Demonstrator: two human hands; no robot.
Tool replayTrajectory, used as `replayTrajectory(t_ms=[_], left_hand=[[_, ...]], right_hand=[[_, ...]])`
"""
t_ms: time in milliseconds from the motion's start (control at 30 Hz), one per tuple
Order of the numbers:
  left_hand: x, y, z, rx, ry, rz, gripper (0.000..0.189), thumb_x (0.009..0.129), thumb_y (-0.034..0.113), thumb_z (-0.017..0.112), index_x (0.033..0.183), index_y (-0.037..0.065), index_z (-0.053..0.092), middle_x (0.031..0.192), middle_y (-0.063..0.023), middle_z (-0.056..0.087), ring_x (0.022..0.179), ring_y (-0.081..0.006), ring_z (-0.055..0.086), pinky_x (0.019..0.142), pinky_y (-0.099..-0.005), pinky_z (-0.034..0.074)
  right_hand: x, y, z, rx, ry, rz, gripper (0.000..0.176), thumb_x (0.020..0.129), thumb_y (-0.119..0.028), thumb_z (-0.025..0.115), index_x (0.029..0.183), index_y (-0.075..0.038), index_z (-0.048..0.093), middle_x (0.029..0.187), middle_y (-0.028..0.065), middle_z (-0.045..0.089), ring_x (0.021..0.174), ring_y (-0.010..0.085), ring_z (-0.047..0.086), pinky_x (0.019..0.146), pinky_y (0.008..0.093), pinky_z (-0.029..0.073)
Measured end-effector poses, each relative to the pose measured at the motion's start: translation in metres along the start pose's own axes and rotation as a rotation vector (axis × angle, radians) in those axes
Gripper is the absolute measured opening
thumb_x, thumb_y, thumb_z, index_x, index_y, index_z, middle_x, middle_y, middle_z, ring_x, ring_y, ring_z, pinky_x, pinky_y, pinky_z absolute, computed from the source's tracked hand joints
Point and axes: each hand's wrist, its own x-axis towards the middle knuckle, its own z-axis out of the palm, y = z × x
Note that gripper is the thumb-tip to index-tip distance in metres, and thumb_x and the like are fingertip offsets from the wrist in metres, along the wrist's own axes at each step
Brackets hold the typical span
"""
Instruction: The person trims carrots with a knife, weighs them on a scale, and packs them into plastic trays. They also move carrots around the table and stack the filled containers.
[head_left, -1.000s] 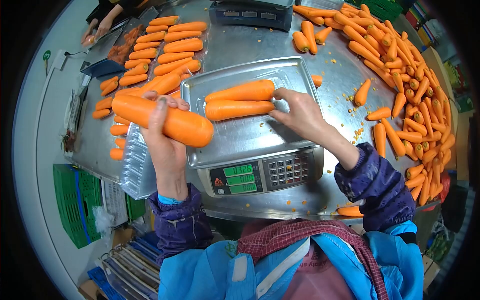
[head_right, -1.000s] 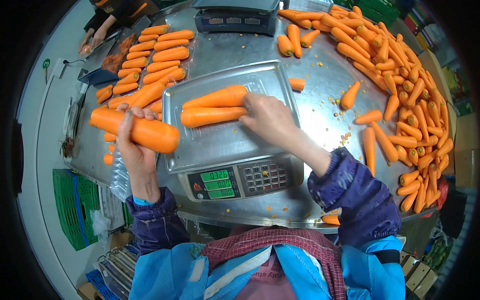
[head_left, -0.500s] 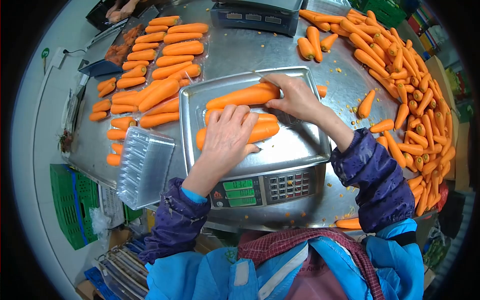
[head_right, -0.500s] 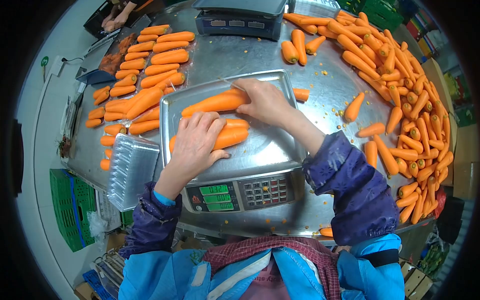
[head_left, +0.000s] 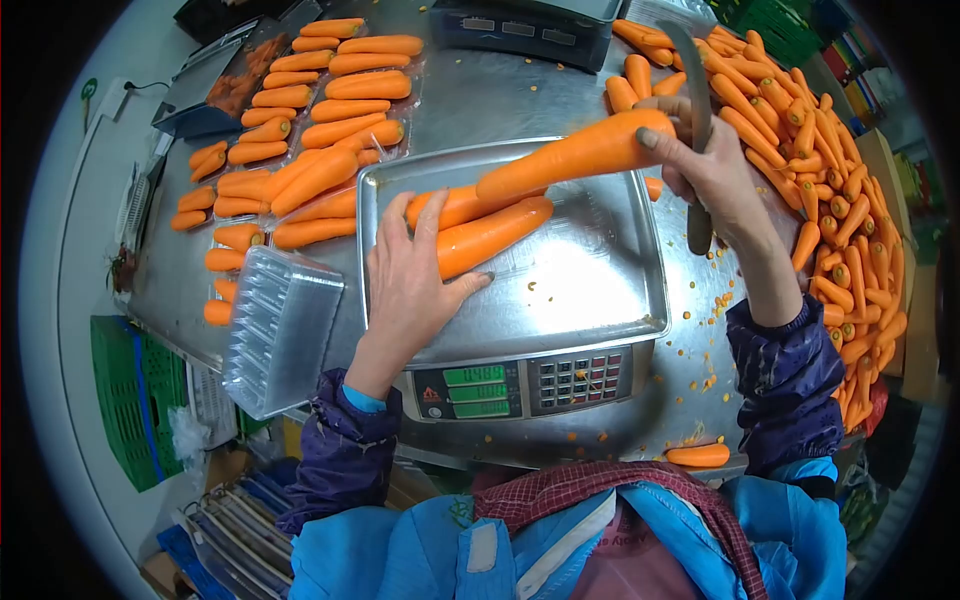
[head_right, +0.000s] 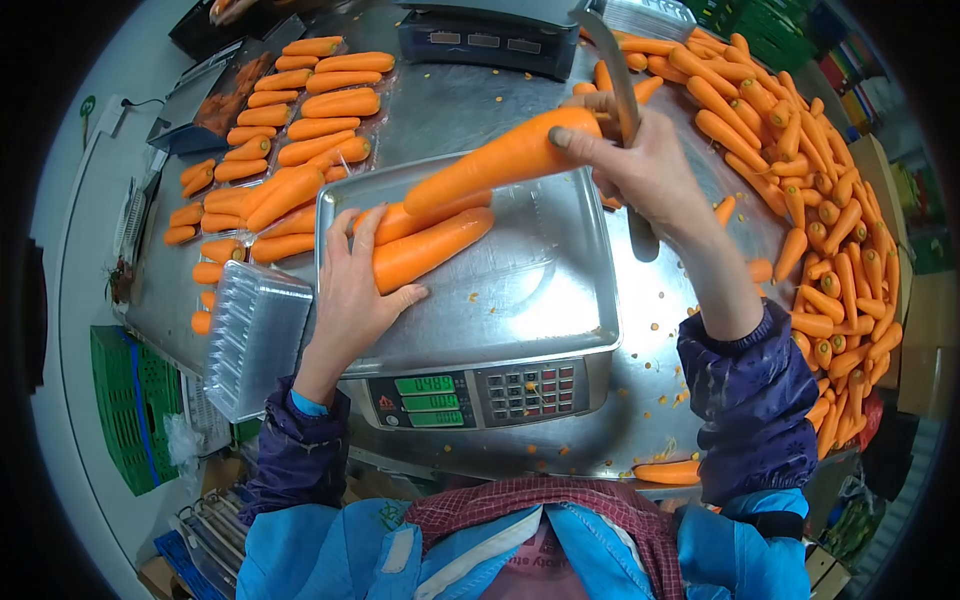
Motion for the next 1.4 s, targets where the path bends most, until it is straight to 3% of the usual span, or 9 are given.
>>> replayTrajectory(t_ms=[267, 333, 567, 700, 733, 867, 967, 1067, 1400], left_hand=[[-0.001, -0.019, -0.001, -0.24, -0.102, 0.046, 0.087, 0.071, 0.018, 0.072, 0.14, 0.006, 0.019, 0.141, -0.0251, 0.02, 0.131, -0.0402, 0.022, 0.108, -0.0439, 0.022], [0.0, -0.022, -0.008, -0.287, -0.195, 0.097, 0.087, 0.073, 0.01, 0.068, 0.142, 0.007, 0.015, 0.145, -0.0237, 0.014, 0.134, -0.037, 0.017, 0.109, -0.0426, 0.021], [-0.003, -0.031, -0.016, -0.381, -0.218, 0.165, 0.074, 0.071, 0.005, 0.069, 0.133, 0.009, 0.029, 0.146, -0.0214, 0.013, 0.134, -0.0373, 0.017, 0.109, -0.043, 0.023], [-0.008, -0.036, -0.008, -0.281, -0.267, 0.149, 0.071, 0.071, 0.008, 0.07, 0.13, 0.009, 0.031, 0.145, -0.0208, 0.014, 0.134, -0.039, 0.016, 0.108, -0.0427, 0.023], [-0.007, -0.036, -0.008, -0.334, -0.236, 0.132, 0.07, 0.073, 0.008, 0.068, 0.131, 0.01, 0.03, 0.145, -0.0206, 0.014, 0.134, -0.039, 0.017, 0.108, -0.0422, 0.024], [-0.005, -0.036, -0.015, -0.39, -0.203, 0.132, 0.063, 0.079, 0.009, 0.063, 0.132, 0.008, 0.029, 0.142, -0.0195, 0.018, 0.133, -0.0353, 0.022, 0.106, -0.0405, 0.028], [-0.007, -0.054, -0.016, -0.542, -0.028, -0.116, 0.052, 0.086, 0.008, 0.052, 0.133, 0.005, 0.03, 0.128, -0.019, 0.037, 0.114, -0.0272, 0.046, 0.092, -0.0355, 0.043], [-0.007, -0.071, -0.018, -0.792, -0.282, -0.522, 0.039, 0.089, 0.0, 0.041, 0.127, -0.005, 0.036, 0.088, -0.0126, 0.056, 0.065, -0.0131, 0.058, 0.059, -0.0222, 0.051], [0.016, -0.082, -0.026, -0.923, -0.357, -0.551, 0.02, 0.087, 0.0, 0.047, 0.106, -0.002, 0.039, 0.081, -0.0099, 0.05, 0.061, -0.0167, 0.061, 0.054, -0.0251, 0.053]], right_hand=[[0.011, 0.039, 0.05, 0.028, -0.346, 0.118, 0.046, 0.081, -0.028, 0.063, 0.112, 0.004, 0.054, 0.078, 0.006, 0.059, 0.06, 0.0081, 0.05, 0.056, 0.0229, 0.041], [0.018, 0.044, 0.054, -0.004, -0.284, -0.022, 0.051, 0.079, -0.037, 0.067, 0.111, 0.001, 0.055, 0.066, -0.0003, 0.053, 0.049, 0.0053, 0.046, 0.044, 0.0188, 0.038], [0.01, 0.043, 0.026, -0.149, -0.363, 0.124, 0.047, 0.08, -0.034, 0.066, 0.109, 0.001, 0.056, 0.067, -0.0008, 0.054, 0.05, 0.0051, 0.046, 0.045, 0.0187, 0.037], [0.0, 0.051, 0.044, -0.433, -0.238, -0.11, 0.04, 0.077, -0.022, 0.068, 0.108, 0.0, 0.058, 0.08, 0.0076, 0.06, 0.064, 0.0123, 0.053, 0.058, 0.0264, 0.043], [-0.004, 0.042, 0.048, -0.382, -0.243, 0.002, 0.039, 0.073, -0.023, 0.066, 0.106, -0.003, 0.061, 0.097, 0.0194, 0.062, 0.093, 0.0314, 0.059, 0.084, 0.0381, 0.045], [0.001, 0.034, 0.044, -0.453, -0.3, 0.0, 0.039, 0.073, -0.023, 0.066, 0.105, -0.001, 0.061, 0.101, 0.0193, 0.062, 0.096, 0.03, 0.059, 0.084, 0.038, 0.045], [0.0, 0.052, 0.03, -0.465, -0.122, -0.183, 0.042, 0.074, -0.014, 0.067, 0.112, 0.003, 0.055, 0.094, 0.0143, 0.063, 0.072, 0.0169, 0.06, 0.064, 0.0299, 0.047], [-0.005, 0.054, 0.025, -0.485, -0.153, 0.023, 0.04, 0.075, -0.01, 0.063, 0.11, 0.008, 0.053, 0.094, 0.0149, 0.064, 0.058, 0.0157, 0.06, 0.054, 0.0286, 0.048], [0.021, 0.052, 0.04, -0.254, -0.27, 0.178, 0.022, 0.07, -0.004, 0.06, 0.09, 0.004, 0.053, 0.073, 0.0084, 0.06, 0.061, 0.0147, 0.059, 0.054, 0.0257, 0.044]])
